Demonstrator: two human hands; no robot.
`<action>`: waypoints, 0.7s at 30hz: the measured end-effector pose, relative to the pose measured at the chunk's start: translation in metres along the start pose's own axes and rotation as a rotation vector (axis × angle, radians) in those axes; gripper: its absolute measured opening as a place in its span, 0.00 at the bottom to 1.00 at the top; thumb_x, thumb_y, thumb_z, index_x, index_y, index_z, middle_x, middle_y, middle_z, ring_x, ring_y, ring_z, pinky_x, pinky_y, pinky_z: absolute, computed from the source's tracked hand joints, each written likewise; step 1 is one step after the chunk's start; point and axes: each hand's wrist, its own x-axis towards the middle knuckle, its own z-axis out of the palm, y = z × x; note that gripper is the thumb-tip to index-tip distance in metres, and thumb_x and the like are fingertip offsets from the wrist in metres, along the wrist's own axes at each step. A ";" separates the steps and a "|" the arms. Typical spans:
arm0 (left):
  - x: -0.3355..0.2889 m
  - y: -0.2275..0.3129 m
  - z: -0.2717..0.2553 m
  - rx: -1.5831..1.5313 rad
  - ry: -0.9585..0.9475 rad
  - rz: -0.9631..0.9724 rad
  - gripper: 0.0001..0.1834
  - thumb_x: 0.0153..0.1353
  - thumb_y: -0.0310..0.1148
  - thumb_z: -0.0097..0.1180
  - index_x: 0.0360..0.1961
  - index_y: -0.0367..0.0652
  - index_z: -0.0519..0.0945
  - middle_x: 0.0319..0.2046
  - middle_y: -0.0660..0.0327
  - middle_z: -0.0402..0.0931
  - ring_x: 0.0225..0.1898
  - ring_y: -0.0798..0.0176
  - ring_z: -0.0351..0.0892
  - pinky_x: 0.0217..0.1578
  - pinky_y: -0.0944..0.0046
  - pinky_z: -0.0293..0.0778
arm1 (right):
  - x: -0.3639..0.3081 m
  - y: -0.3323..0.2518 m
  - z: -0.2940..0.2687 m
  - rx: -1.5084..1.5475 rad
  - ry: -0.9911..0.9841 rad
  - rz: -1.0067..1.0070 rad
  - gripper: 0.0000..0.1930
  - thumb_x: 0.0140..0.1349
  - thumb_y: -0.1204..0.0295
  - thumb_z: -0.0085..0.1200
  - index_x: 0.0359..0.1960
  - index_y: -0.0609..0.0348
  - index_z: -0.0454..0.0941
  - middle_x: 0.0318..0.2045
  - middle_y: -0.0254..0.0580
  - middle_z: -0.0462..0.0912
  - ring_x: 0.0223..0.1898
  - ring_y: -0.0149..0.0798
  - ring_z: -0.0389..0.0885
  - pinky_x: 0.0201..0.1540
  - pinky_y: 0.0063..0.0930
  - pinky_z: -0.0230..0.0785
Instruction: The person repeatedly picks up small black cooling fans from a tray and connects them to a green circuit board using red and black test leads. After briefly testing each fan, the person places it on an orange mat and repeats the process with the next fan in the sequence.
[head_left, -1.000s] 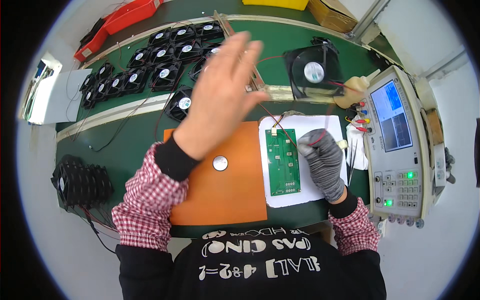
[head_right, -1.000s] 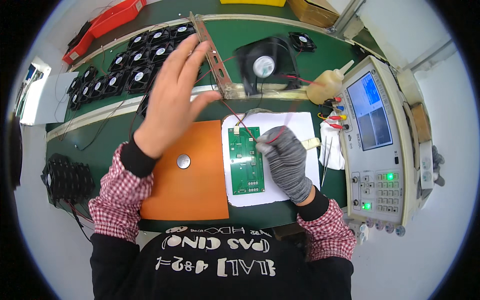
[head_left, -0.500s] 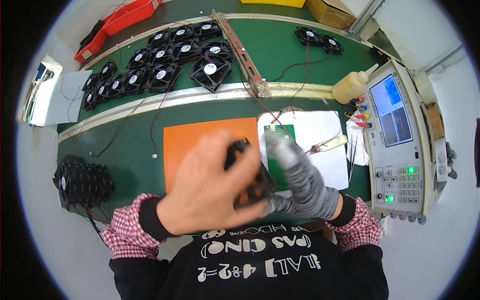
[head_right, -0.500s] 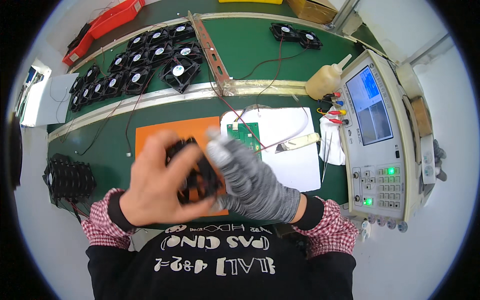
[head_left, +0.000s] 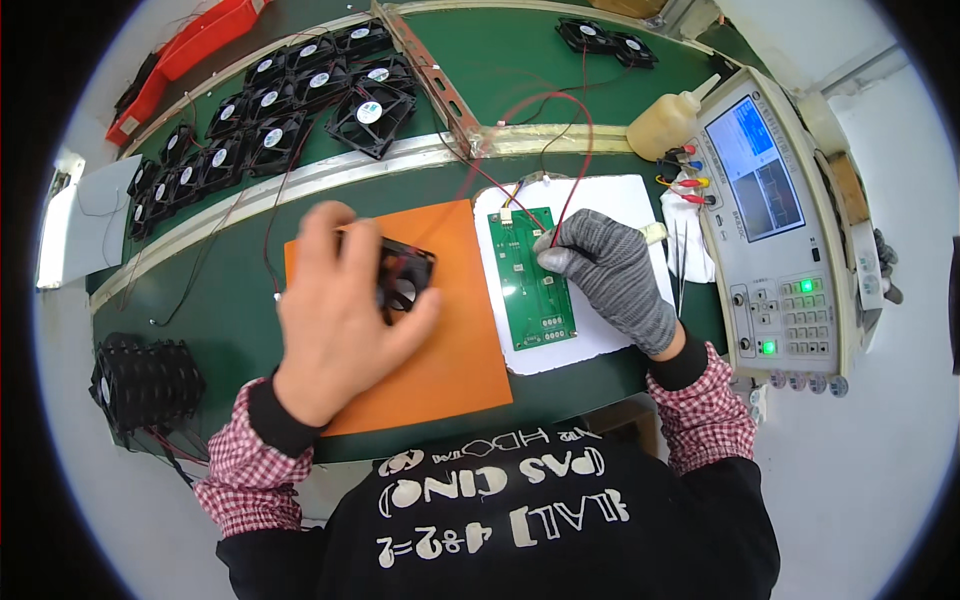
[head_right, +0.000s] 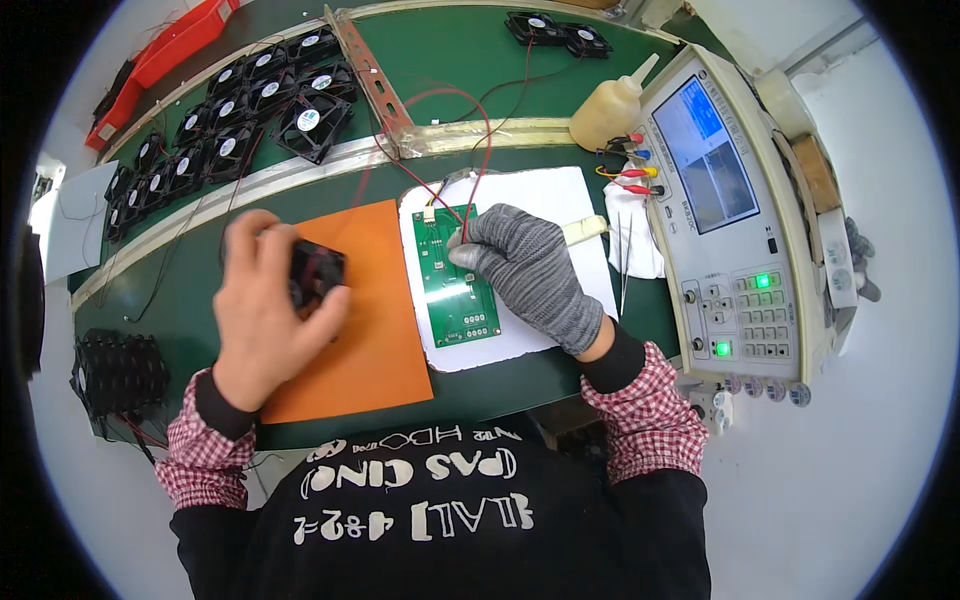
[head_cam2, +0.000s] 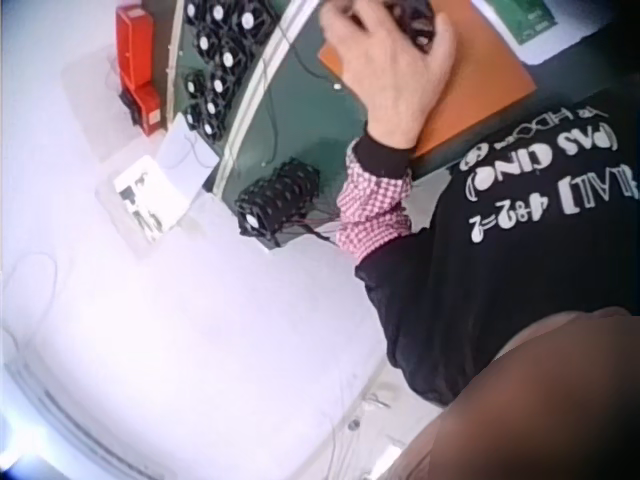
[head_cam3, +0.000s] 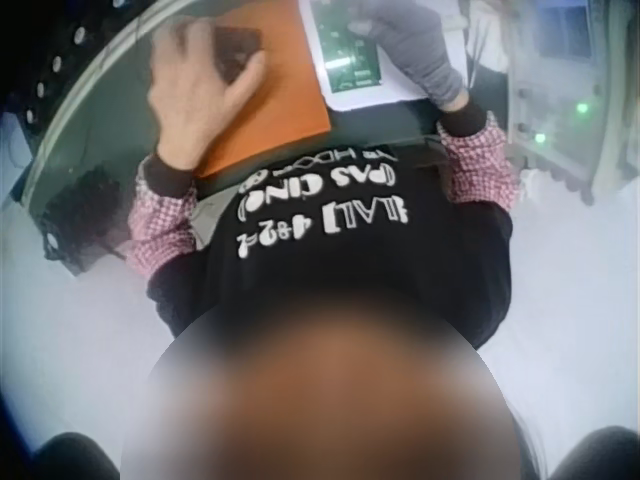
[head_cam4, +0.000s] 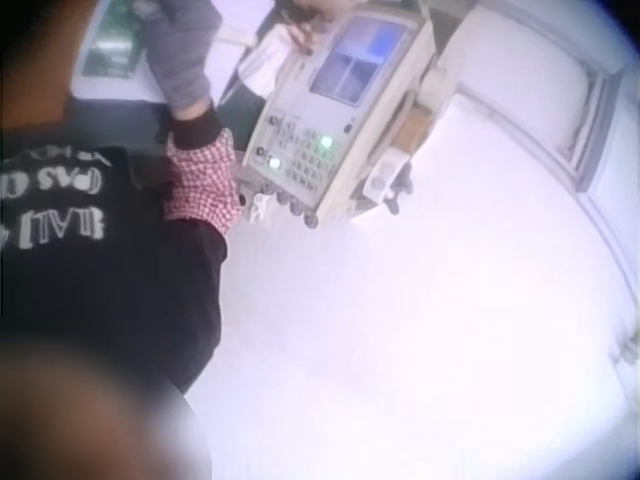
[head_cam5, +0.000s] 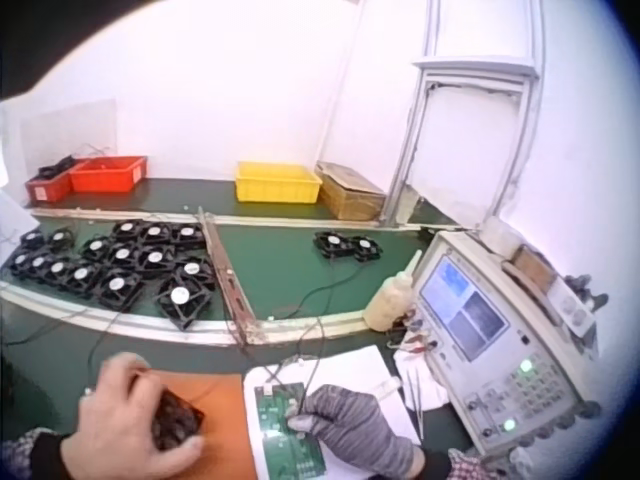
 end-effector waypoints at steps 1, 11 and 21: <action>-0.003 -0.002 0.011 0.041 -0.061 0.026 0.30 0.46 0.46 0.68 0.43 0.38 0.72 0.48 0.49 0.67 0.48 0.45 0.74 0.40 0.53 0.77 | 0.001 0.005 0.002 -0.042 -0.006 -0.021 0.05 0.56 0.77 0.62 0.34 0.63 0.82 0.30 0.43 0.80 0.35 0.40 0.81 0.41 0.32 0.73; -0.001 -0.030 0.000 -0.246 -0.359 0.285 0.53 0.31 0.42 0.77 0.62 0.37 0.68 0.50 0.52 0.71 0.53 0.46 0.68 0.57 0.49 0.65 | 0.006 0.018 0.003 -0.354 -0.069 -0.447 0.11 0.53 0.80 0.58 0.39 0.55 0.81 0.33 0.41 0.80 0.37 0.45 0.79 0.43 0.37 0.74; -0.024 0.005 -0.037 -0.072 0.242 0.736 0.28 0.56 0.46 0.62 0.51 0.38 0.77 0.45 0.55 0.77 0.45 0.51 0.75 0.45 0.55 0.71 | 0.003 0.027 0.002 -0.278 -0.009 -0.323 0.09 0.51 0.76 0.63 0.35 0.55 0.83 0.34 0.40 0.80 0.41 0.44 0.79 0.46 0.36 0.74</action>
